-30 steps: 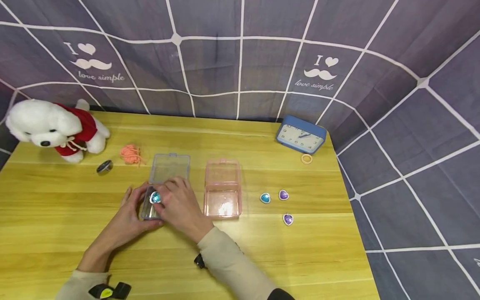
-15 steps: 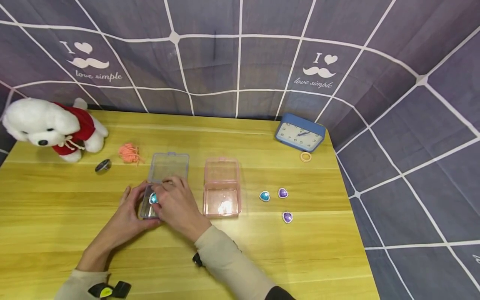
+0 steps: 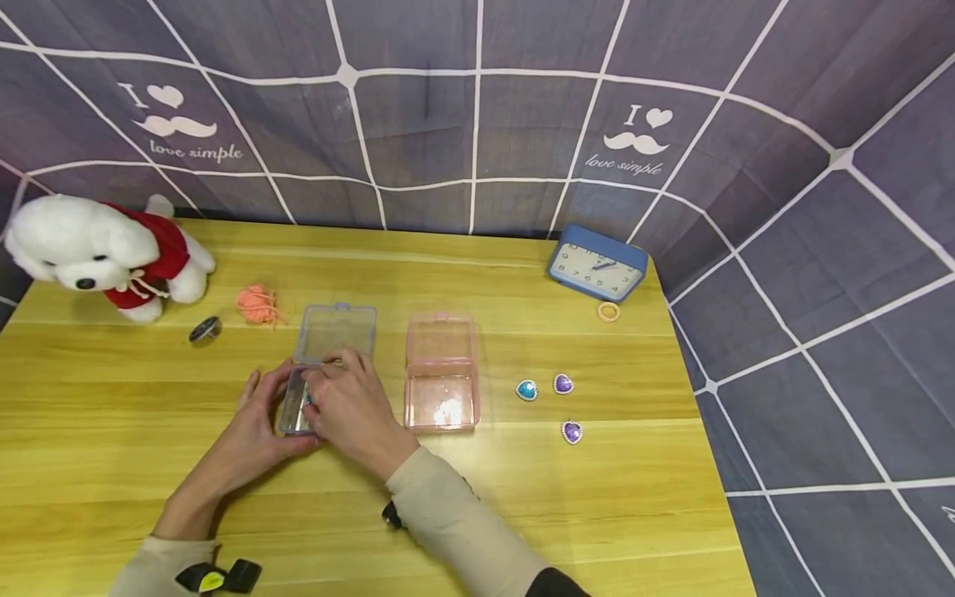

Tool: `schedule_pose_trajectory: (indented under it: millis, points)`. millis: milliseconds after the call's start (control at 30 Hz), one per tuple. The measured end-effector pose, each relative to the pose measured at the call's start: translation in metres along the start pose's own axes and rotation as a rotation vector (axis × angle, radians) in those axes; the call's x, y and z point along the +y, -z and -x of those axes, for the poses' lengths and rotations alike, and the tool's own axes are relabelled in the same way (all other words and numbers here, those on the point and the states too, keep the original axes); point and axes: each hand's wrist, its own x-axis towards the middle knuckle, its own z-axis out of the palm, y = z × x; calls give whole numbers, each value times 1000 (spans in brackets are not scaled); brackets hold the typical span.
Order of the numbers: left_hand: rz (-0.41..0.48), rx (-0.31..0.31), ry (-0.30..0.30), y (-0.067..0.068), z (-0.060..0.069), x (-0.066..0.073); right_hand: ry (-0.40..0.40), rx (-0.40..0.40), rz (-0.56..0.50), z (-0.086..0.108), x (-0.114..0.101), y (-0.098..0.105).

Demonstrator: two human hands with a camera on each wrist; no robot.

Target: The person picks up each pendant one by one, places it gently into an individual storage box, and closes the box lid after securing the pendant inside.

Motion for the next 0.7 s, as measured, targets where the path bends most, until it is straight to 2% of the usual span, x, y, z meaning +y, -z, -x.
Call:
schedule_pose_trajectory:
  millis: [200,300,400,533,700]
  points:
    - [12,-12,9,1,0,1,3,9,9,1,1,-1]
    - [7,-14,1,1,-1,1,5,34,-33,1,2,2]
    - [-8,-11,1,1,-1,2,14,96,-101,4,6,7]
    - [-16,-16,21,1,-2,1,26,223,-171,11,15,17]
    - [-3,-22,51,2,-2,1,14,347,-219,25,32,30]
